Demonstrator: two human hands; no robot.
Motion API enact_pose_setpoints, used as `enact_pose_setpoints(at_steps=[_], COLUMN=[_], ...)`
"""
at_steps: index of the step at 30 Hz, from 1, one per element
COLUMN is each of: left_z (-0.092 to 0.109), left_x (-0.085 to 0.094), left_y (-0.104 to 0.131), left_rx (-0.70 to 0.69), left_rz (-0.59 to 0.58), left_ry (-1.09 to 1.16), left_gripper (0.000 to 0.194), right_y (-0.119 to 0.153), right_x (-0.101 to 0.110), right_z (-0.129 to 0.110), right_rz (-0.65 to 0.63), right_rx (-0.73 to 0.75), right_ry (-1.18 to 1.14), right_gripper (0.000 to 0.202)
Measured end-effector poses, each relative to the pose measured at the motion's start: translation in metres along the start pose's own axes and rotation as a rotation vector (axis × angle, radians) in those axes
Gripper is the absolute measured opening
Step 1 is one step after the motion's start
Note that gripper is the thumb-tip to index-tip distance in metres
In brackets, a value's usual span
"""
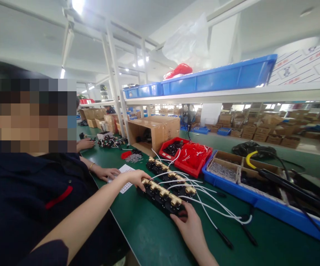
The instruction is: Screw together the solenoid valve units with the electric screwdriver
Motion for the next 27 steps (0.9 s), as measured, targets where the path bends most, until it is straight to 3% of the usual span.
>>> enact_pose_setpoints(at_steps=[5, 11, 14, 19, 27], left_z=[0.014, 0.027, 0.04, 0.078, 0.148], left_x=[-0.01, -0.026, -0.036, -0.053, -0.087], left_y=[0.018, 0.035, 0.04, 0.061, 0.088], left_rx=[-0.09, -0.125, -0.137, -0.161, -0.142], left_rz=[0.02, 0.035, 0.017, 0.0, -0.084], left_ry=[-0.079, -0.121, -0.127, -0.137, -0.116], left_gripper=[0.055, 0.086, 0.081, 0.074, 0.072], right_y=[0.01, 0.023, 0.028, 0.045, 0.089], right_x=[0.018, 0.044, 0.056, 0.091, 0.168], right_z=[-0.008, -0.014, -0.014, -0.024, -0.053], right_rz=[-0.027, -0.058, -0.058, -0.065, -0.044], right_rx=[-0.033, -0.061, -0.069, -0.099, -0.185], right_ry=[-0.038, -0.059, -0.06, -0.044, 0.02], right_gripper=[0.05, 0.047, 0.048, 0.046, 0.042])
Point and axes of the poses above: each hand's wrist, its own y-axis away from the middle knuckle, its own x-axis out of the back of the hand, z = x × y, the point moved 2 cm from there along -y, towards the middle knuckle, and after that the axes turned 10 degrees about z, right-handed, at the moved point
